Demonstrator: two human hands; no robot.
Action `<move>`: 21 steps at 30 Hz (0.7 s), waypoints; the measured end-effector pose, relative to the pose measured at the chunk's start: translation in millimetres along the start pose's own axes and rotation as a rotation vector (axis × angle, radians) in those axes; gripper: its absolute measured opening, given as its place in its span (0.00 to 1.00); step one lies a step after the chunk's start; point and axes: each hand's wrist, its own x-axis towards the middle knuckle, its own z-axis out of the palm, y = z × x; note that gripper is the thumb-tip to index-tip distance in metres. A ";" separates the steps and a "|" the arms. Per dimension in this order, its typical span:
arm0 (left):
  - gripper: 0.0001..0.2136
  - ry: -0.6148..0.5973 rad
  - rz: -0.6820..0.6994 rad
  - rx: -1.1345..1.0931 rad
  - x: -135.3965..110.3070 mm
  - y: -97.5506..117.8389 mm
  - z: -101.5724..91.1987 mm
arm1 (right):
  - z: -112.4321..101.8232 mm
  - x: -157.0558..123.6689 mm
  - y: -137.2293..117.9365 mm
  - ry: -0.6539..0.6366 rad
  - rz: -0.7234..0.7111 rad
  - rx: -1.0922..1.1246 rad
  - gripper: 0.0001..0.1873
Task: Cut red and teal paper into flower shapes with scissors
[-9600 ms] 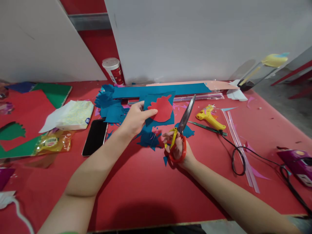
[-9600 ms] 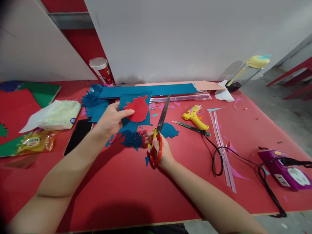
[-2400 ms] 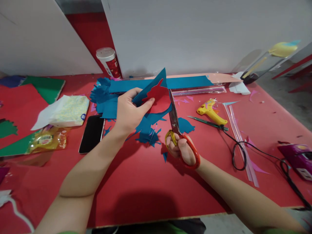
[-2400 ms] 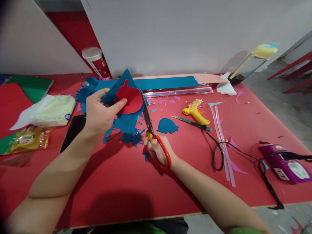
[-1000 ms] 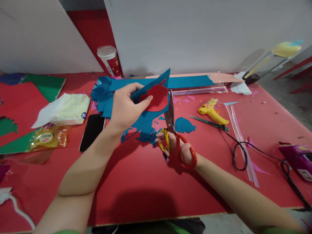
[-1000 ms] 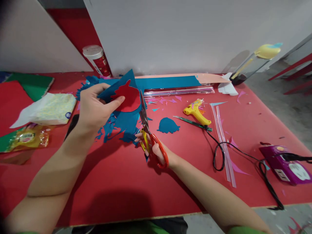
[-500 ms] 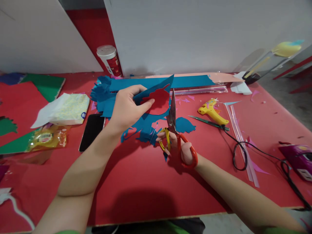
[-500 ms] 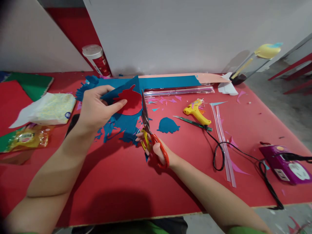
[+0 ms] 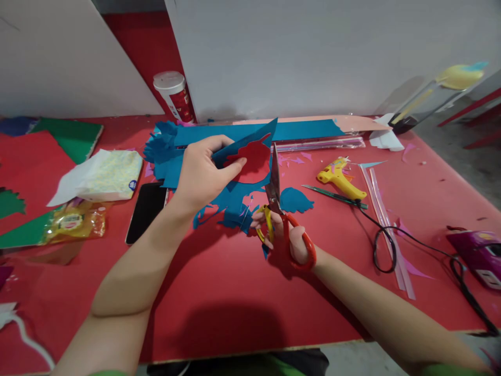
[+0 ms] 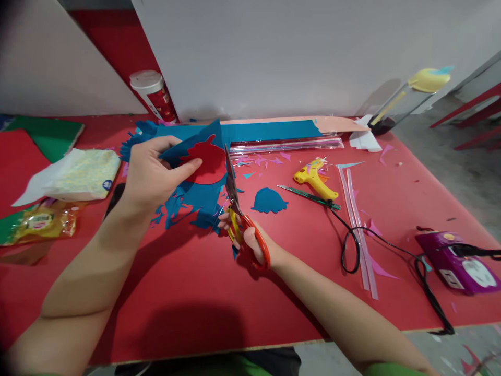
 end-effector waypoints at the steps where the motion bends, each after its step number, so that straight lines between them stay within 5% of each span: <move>1: 0.03 -0.003 0.001 0.007 -0.1 -0.3 0.2 | 0.3 -0.1 -0.9 -0.008 -0.020 0.026 0.39; 21: 0.05 -0.060 -0.028 0.049 -3.4 -1.9 7.1 | 6.0 5.1 -10.5 -0.014 -0.009 0.108 0.43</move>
